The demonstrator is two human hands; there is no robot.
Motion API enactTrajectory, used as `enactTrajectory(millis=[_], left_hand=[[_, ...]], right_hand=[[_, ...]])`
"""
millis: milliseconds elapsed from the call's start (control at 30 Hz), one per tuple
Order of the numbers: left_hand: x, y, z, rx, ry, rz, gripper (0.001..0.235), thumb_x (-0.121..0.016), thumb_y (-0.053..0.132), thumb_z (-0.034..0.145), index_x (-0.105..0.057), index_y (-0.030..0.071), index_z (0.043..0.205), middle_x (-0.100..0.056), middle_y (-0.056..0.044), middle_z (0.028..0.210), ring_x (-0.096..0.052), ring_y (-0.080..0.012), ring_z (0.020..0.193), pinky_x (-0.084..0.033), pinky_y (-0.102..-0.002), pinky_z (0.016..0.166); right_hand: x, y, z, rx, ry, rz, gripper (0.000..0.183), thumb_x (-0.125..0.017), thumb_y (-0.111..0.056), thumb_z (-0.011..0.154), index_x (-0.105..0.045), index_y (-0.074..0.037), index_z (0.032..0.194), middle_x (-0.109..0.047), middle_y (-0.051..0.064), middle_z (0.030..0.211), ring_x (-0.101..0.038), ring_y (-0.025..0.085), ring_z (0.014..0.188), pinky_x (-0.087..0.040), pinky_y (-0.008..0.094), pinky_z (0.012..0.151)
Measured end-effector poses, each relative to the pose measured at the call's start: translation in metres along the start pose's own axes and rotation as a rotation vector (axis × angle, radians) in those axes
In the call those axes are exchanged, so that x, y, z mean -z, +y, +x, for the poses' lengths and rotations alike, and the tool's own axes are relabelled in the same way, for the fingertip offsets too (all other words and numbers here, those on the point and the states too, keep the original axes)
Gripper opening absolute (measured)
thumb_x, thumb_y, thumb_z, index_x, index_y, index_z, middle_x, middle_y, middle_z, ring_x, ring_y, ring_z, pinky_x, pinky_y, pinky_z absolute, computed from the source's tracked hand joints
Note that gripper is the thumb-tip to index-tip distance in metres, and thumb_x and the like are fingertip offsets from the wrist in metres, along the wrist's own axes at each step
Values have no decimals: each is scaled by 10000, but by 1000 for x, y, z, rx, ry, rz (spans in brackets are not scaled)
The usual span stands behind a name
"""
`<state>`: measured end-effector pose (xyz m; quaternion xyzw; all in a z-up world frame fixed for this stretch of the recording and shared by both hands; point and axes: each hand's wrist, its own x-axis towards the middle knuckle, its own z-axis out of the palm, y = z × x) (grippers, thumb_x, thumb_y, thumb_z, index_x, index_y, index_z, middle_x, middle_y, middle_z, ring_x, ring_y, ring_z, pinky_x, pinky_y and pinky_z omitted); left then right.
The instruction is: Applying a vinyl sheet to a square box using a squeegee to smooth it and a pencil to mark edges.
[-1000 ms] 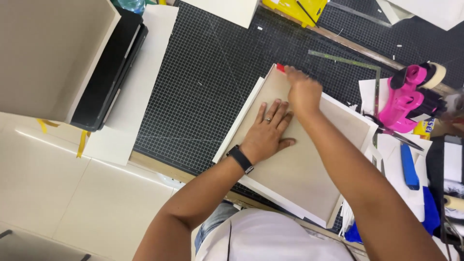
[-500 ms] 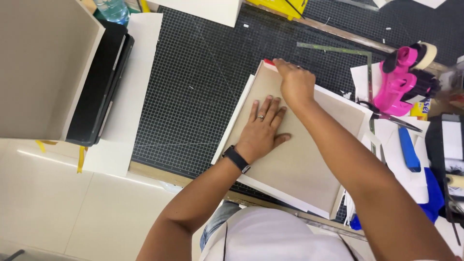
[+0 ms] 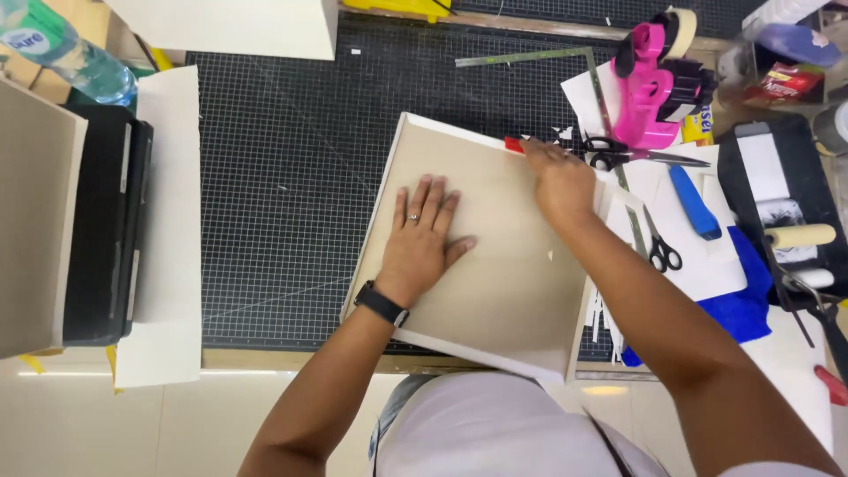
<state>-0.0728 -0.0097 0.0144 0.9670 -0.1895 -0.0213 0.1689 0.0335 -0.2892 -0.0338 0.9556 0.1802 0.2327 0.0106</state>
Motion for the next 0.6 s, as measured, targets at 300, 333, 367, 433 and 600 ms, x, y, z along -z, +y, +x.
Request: enactTrajectory(millis=[300,333,367,433,600], left_hand=[[5,2,-5,-24,13,43,805,-489,677,973,-340,177,1586,-254,-115,1678,-143,-313,1580,-38,-555,1291],[4,2,-8,-33,3,42,805,-489,677,973,-340,177,1586,-254,-115,1678,-143,-313,1580,-38,-555,1291],[3,1,-8,-31,25,45,805,-497,675,969,-344,178,1583,-259,-112,1677,-144,-311,1580,-36,-553,1291],[3,-1,-6,-31,47,49,806,-506,674,964,-349,179,1581,-264,-108,1676,-145,-309,1581,-34,-552,1291],[6,1,-8,-24,75,41,799,-521,669,963,-370,180,1577,-294,-102,1669,-172,-302,1577,-52,-543,1293]], right_hand=[[26,6,-55,-74,206,-60,390,-577,-131,998,-748,-245,1329,-775,-14,1247,-731,233,1123,-568,393,969],[30,-1,-64,-86,199,-62,390,-577,-131,998,-748,-245,1329,-775,-14,1247,-731,233,1123,-568,393,969],[33,-6,-68,-80,158,-82,403,-573,-131,987,-736,-275,1327,-774,-41,1233,-731,204,1118,-565,354,970],[43,-5,-65,-77,118,-102,419,-569,-130,977,-724,-306,1324,-772,-68,1220,-731,174,1113,-562,315,972],[57,-5,-62,-82,127,-49,384,-617,-84,952,-743,-203,1295,-786,51,1180,-739,255,1101,-566,376,959]])
